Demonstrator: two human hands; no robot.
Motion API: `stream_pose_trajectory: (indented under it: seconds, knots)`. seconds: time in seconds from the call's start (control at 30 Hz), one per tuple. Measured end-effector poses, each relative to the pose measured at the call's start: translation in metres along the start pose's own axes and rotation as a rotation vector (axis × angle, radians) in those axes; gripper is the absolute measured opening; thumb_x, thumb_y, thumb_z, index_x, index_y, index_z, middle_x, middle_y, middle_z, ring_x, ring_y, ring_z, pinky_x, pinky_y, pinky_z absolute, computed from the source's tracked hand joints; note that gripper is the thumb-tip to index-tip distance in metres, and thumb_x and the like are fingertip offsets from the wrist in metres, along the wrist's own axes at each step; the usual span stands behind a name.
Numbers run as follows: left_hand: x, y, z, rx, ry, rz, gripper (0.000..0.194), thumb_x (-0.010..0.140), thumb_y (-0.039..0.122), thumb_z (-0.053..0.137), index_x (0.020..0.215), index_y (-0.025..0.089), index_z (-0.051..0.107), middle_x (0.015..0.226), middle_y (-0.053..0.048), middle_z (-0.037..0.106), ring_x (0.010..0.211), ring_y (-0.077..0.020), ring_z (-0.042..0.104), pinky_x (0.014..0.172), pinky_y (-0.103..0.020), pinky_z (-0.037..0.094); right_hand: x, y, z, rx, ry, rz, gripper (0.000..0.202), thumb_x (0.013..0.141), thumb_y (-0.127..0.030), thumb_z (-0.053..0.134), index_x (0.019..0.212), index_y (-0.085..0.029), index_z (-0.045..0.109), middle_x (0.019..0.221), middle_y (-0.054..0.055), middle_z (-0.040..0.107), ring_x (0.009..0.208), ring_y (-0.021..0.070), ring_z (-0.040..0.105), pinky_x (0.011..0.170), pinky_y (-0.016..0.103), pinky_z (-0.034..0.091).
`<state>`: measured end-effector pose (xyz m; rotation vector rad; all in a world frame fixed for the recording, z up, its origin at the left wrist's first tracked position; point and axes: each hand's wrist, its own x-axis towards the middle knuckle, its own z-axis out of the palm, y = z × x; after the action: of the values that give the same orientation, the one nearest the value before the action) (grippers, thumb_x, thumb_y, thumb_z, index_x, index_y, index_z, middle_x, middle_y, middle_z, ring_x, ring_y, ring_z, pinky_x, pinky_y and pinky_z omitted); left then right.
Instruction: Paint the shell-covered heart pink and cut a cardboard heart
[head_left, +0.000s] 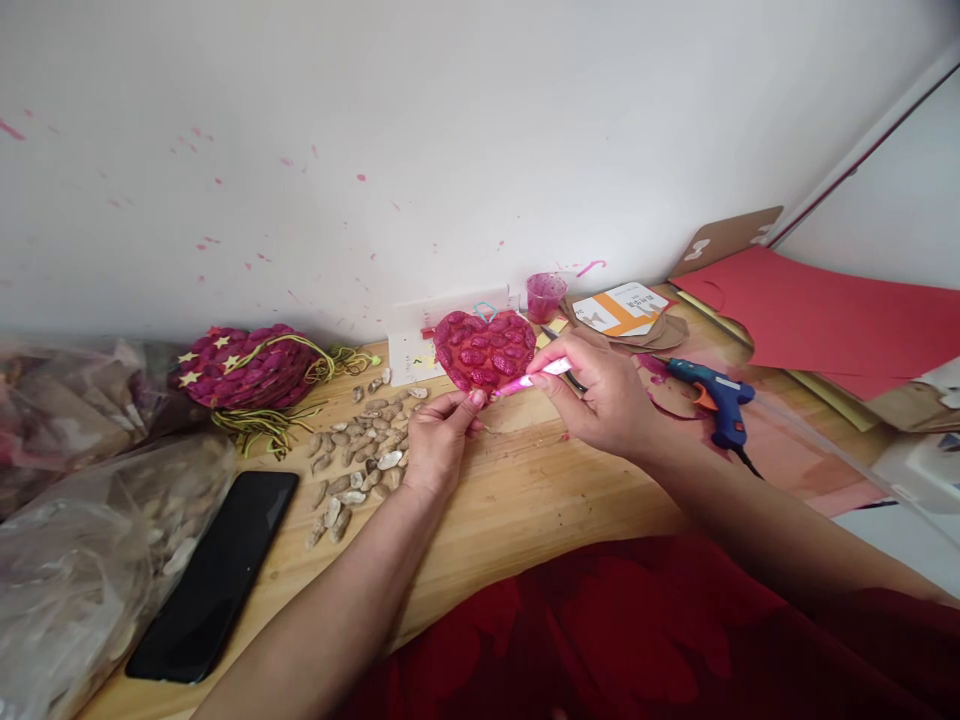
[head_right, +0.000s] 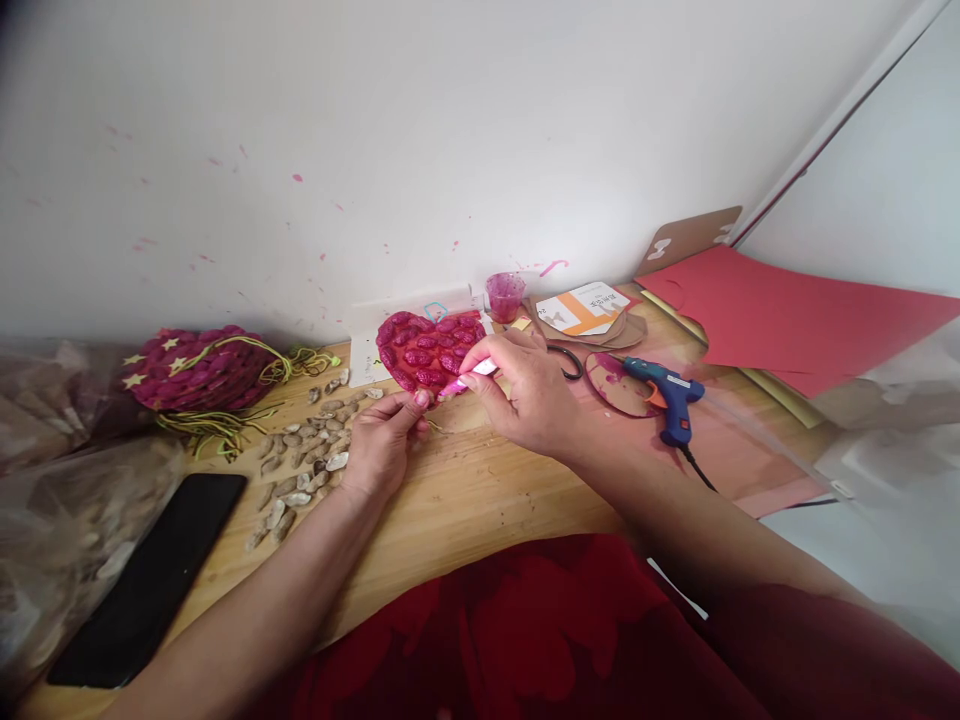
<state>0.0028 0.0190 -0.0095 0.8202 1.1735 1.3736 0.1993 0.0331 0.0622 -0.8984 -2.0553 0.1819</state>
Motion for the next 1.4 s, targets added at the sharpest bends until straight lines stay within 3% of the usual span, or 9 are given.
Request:
stream_pose_trajectory:
  seconds: [0.63,1.4]
  knots:
    - [-0.0008,0.0032,0.0015,-0.032,0.012,-0.019,0.035,0.059,0.045,0.092,0.073,0.016,0.078,0.060,0.001,0.063,0.050,-0.0069,0.048,0.049,-0.021,0.036,0.0003,-0.0006,-0.0011,-0.031,-0.034,-0.046,0.003,0.094,-0.022,0.060,0.091,-0.022,0.062,0.082,0.002,0.070,0.080,0.0204,0.060,0.079,0.036,0.042]
    - [0.0007,0.0072,0.0037,-0.109,0.028,-0.072,0.038,0.054,0.043,0.093,0.067,0.014,0.073,0.064,0.000,0.065,0.047,-0.0060,0.046,0.046,-0.022,0.031,-0.0011,-0.0070,0.0017,-0.091,-0.142,-0.229,0.008,0.097,-0.023,0.056,0.092,-0.022,0.063,0.084,0.003,0.073,0.087,0.0221,0.062,0.081,0.039,0.041]
